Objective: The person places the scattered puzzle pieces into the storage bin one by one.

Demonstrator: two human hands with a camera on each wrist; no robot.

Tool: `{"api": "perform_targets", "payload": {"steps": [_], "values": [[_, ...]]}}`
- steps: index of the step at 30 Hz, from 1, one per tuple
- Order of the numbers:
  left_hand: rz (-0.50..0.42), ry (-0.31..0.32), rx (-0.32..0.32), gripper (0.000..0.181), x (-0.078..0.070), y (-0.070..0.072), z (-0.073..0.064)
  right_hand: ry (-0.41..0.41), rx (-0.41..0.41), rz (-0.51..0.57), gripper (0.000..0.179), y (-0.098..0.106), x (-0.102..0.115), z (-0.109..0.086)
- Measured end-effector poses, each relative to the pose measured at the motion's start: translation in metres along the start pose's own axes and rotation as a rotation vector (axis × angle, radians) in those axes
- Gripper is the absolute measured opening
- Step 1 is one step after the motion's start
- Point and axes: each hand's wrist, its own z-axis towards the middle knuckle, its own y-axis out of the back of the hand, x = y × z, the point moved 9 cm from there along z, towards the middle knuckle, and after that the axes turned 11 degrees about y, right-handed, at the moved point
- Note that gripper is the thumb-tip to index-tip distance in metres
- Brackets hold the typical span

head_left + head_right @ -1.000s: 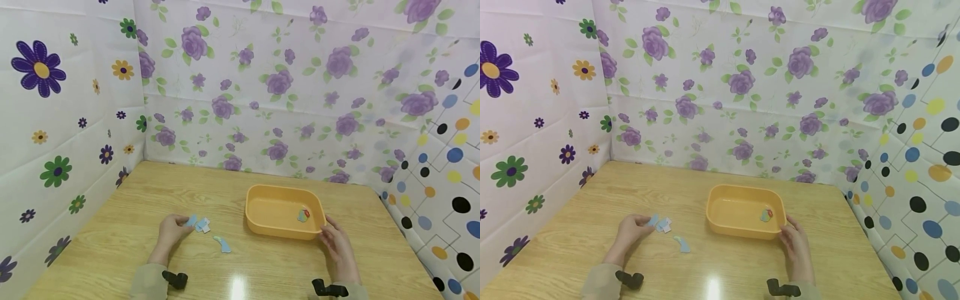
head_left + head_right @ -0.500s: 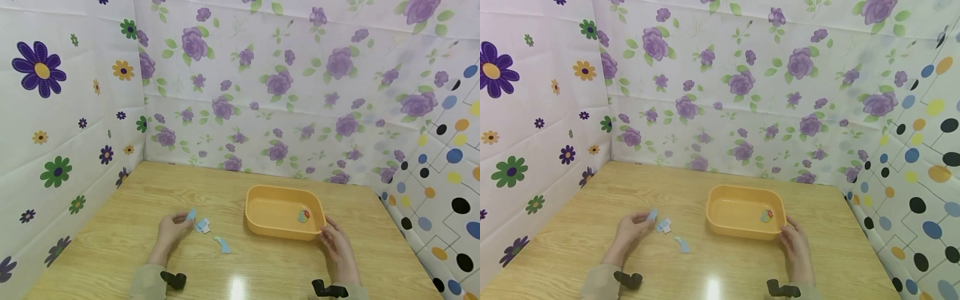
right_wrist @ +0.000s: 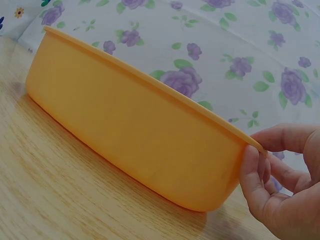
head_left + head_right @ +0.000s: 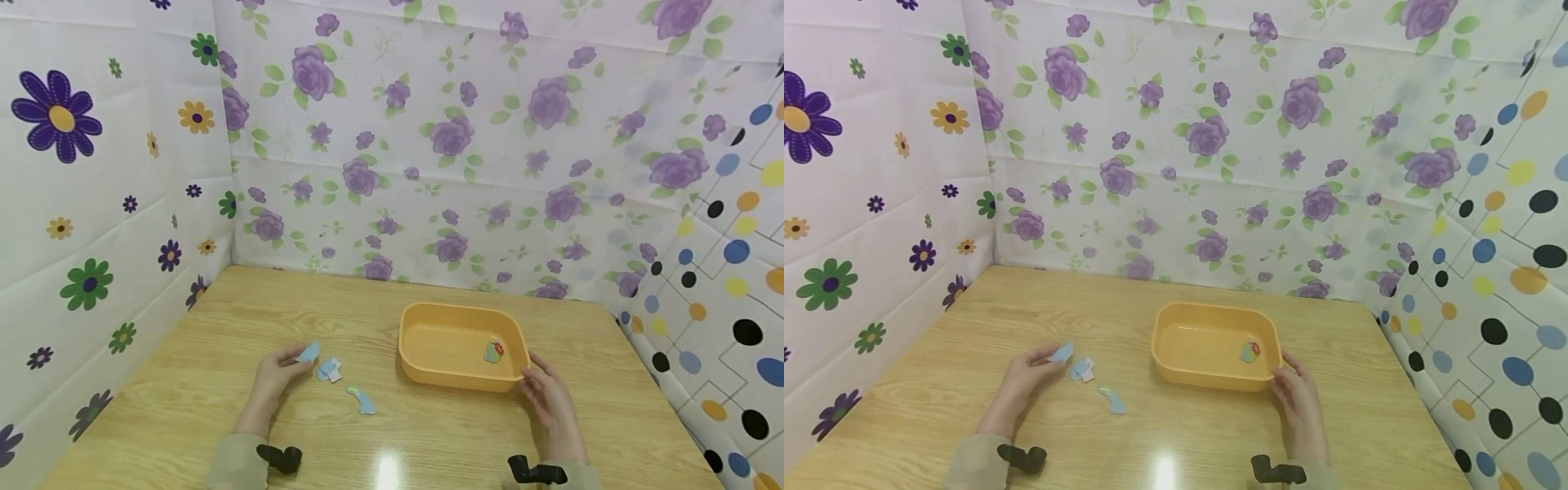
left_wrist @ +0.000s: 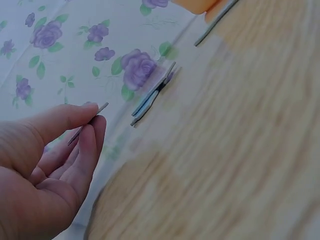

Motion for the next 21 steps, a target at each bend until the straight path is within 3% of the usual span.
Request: {"api": "perform_targets", "payload": {"steps": [11, 21], "values": [[-0.186, 0.043, 0.098, 0.059, -0.0014, -0.0044, -0.0021, -0.009, -0.006, 0.003, 0.029, 0.0023, -0.0001, 0.0004], [-0.315, 0.035, 0.159, 0.053, -0.0013, -0.0069, -0.0019, 0.006, 0.006, -0.019, 0.037, 0.0007, 0.0008, 0.0008]]}}
